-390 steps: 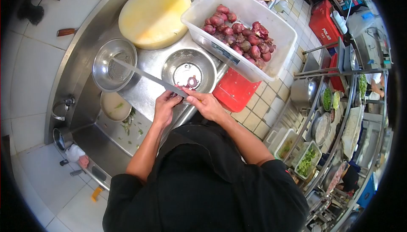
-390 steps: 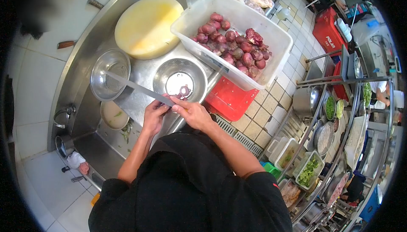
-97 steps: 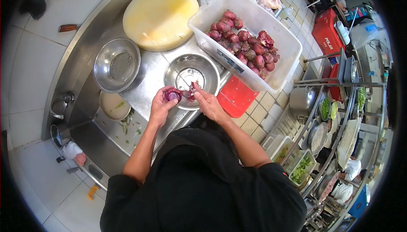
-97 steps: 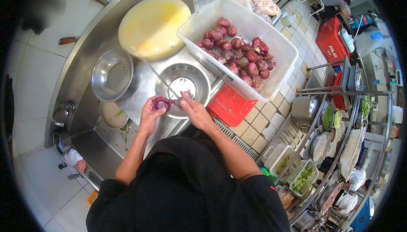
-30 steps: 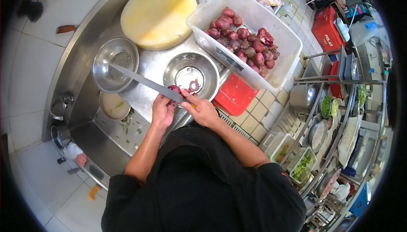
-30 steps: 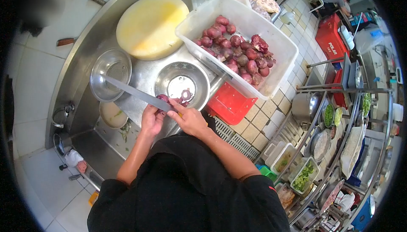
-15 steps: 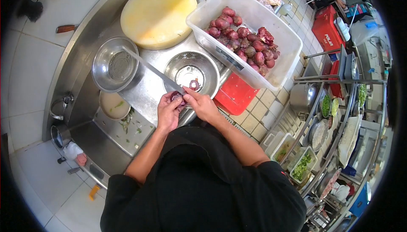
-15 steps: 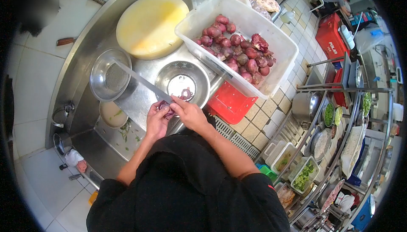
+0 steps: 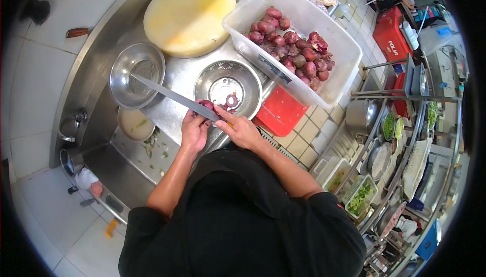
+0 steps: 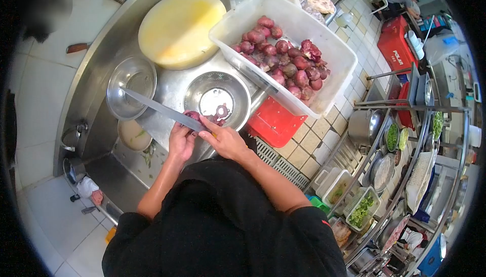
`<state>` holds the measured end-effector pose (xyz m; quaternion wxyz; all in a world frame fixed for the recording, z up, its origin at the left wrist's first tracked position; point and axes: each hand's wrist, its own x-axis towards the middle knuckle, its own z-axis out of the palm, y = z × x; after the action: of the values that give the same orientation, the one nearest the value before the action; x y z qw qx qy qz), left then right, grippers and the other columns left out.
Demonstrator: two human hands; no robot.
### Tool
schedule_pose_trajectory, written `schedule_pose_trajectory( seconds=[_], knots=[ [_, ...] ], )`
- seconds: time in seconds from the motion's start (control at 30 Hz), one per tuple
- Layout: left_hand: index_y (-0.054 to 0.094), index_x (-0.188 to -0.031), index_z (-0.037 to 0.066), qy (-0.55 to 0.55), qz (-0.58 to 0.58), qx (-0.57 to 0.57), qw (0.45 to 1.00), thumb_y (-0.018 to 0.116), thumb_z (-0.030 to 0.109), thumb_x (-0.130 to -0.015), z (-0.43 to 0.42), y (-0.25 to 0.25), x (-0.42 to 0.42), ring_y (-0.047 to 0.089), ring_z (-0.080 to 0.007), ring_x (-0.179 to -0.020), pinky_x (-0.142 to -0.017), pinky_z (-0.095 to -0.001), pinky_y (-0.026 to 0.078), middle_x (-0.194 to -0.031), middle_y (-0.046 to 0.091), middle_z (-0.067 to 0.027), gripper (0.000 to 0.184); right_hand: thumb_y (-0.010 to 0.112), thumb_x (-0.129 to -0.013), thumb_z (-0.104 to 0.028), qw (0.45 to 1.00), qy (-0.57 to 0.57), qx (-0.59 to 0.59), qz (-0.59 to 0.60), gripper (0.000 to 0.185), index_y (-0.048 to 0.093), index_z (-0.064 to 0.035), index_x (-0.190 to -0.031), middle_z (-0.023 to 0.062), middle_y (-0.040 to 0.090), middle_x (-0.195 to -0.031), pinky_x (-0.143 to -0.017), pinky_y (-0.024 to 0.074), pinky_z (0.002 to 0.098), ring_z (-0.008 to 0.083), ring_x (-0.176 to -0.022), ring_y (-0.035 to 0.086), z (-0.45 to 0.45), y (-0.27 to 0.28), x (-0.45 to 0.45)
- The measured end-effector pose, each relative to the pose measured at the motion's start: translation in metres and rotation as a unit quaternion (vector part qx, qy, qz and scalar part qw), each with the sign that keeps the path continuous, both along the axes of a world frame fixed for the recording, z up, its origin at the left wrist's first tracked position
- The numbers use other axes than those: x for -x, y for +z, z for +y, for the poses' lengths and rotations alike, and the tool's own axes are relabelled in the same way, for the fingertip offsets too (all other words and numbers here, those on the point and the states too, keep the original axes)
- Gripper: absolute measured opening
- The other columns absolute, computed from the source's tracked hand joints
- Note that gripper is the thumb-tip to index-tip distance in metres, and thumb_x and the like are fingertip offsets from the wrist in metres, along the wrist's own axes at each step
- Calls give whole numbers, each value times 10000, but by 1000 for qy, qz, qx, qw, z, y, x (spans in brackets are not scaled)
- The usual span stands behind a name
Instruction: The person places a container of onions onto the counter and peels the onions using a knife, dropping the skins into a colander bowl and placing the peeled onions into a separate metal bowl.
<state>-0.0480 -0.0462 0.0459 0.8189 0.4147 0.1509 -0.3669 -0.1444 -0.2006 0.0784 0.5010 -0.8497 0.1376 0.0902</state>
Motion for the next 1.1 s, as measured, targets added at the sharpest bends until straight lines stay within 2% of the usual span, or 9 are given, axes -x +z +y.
schedule_pose_trajectory(
  seconds=[0.27, 0.37, 0.47, 0.57, 0.67, 0.87, 1.0, 1.07, 1.1],
  knots=[
    [465, -1316, 15, 14, -6, -27, 1000, 588, -30, -927, -4, 6, 4, 643, -180, -972, -766, -289, 508, -1147, 639, -111, 410, 447, -990, -548, 1000, -2, -12, 6, 605, 408, -224, -1499, 292, 633, -787, -792, 479, 511, 484, -876, 636, 0, 10, -2],
    [492, -1300, 7, 4, -38, -55, 998, 589, -40, -924, -3, 6, 3, 658, -182, -968, -781, -301, 537, -1137, 650, -115, 391, 456, -995, -528, 996, 9, 3, 85, 559, 465, -227, -1466, 294, 663, -926, -867, 486, 474, 457, -995, 633, -3, 21, -8],
    [506, -1313, 0, -36, -55, -59, 996, 595, -46, -920, 2, 5, 0, 668, -193, -978, -825, -322, 563, -1123, 659, -117, 405, 468, -1012, -479, 994, -48, -101, -18, 517, 522, -174, -1426, 247, 681, -1110, -970, 468, 398, 361, -1125, 636, 0, -12, -5],
    [495, -1349, -1, -67, -39, -42, 996, 588, -42, -919, 9, 7, -3, 664, -212, -1013, -871, -360, 569, -1153, 648, -132, 441, 475, -1025, -435, 967, -105, -227, 46, 504, 538, -112, -1406, 190, 672, -1205, -1031, 424, 343, 266, -1189, 606, -6, -17, -4],
    [461, -1387, 7, -96, -14, 24, 995, 587, -31, -917, 13, 6, -5, 644, -225, -1072, -895, -381, 567, -1202, 619, -140, 488, 474, -1034, -405, 947, -142, -279, 77, 507, 530, -65, -1405, 159, 681, -1198, -1040, 411, 323, 218, -1176, 602, -12, -20, -7],
    [426, -1405, 22, -109, 52, 135, 983, 607, -7, -914, 18, 3, -11, 612, -232, -1124, -907, -381, 561, -1256, 576, -136, 525, 486, -1027, -391, 969, -139, -187, 82, 489, 515, -113, -1427, 162, 680, -1201, -1037, 414, 333, 239, -1175, 609, -19, -6, -8],
    [452, -1377, 9, -112, -40, 1, 993, 625, -17, -901, 9, 2, -10, 627, -217, -1087, -886, -356, 564, -1212, 601, -125, 507, 481, -1015, -429, 986, -52, -155, 43, 509, 491, -163, -1449, 196, 672, -1189, -1003, 443, 380, 333, -1149, 625, -14, -1, 0],
    [464, -1364, 0, -113, -67, -33, 991, 634, -26, -893, 5, 4, -9, 640, -207, -1054, -875, -344, 564, -1169, 623, -117, 501, 473, -1007, -468, 996, -20, -91, 0, 529, 485, -183, -1453, 221, 662, -1171, -974, 461, 420, 404, -1125, 621, -8, 3, 3],
    [468, -1358, -6, -112, -80, -44, 989, 632, -32, -890, 4, 4, -9, 646, -204, -1034, -872, -339, 563, -1149, 632, -113, 496, 455, -993, -529, 998, -6, -52, 18, 565, 481, -202, -1453, 272, 652, -1105, -926, 478, 477, 477, -1065, 602, -8, 12, 4]
  ],
)
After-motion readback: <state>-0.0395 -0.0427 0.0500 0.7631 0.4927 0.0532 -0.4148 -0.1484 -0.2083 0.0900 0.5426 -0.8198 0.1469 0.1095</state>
